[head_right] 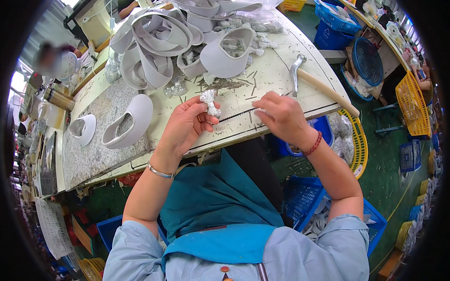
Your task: Assembling and hammering shoe upper components at a factory workstation.
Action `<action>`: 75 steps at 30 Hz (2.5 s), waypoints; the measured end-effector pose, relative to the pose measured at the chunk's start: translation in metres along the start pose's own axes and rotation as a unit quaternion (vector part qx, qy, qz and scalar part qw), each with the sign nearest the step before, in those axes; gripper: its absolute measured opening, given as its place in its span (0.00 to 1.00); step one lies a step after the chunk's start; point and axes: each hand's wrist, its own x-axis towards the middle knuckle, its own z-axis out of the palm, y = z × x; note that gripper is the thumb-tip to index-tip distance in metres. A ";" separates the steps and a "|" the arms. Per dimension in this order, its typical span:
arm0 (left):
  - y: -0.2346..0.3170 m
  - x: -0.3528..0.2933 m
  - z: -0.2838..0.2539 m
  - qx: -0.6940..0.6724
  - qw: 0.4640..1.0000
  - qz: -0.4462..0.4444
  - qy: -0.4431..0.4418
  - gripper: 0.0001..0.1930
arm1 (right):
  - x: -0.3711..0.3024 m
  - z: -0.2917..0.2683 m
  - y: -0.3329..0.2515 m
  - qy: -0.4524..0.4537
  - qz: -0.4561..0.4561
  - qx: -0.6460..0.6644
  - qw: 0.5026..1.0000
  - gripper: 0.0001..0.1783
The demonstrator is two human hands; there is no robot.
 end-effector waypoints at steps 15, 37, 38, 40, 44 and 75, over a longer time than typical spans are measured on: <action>-0.006 -0.015 0.000 -0.113 0.992 -0.036 -0.040 0.13 | -0.030 0.006 -0.015 0.009 -0.203 -0.161 0.966 0.15; -0.027 -0.051 0.012 0.049 0.986 0.152 0.043 0.11 | -0.005 0.065 -0.084 0.108 0.216 0.501 0.831 0.08; -0.029 -0.052 0.011 0.073 0.978 0.185 0.057 0.12 | -0.005 0.065 -0.083 0.118 0.212 0.495 0.834 0.08; -0.029 -0.054 0.005 0.085 0.981 0.170 0.050 0.13 | -0.003 0.063 -0.082 0.113 0.212 0.487 0.840 0.08; -0.025 -0.059 0.001 0.100 0.987 0.121 0.036 0.13 | 0.000 0.062 -0.084 0.104 0.210 0.467 0.853 0.07; -0.030 -0.061 0.003 0.134 0.982 0.125 0.048 0.12 | -0.004 0.064 -0.079 0.074 0.186 0.430 0.880 0.07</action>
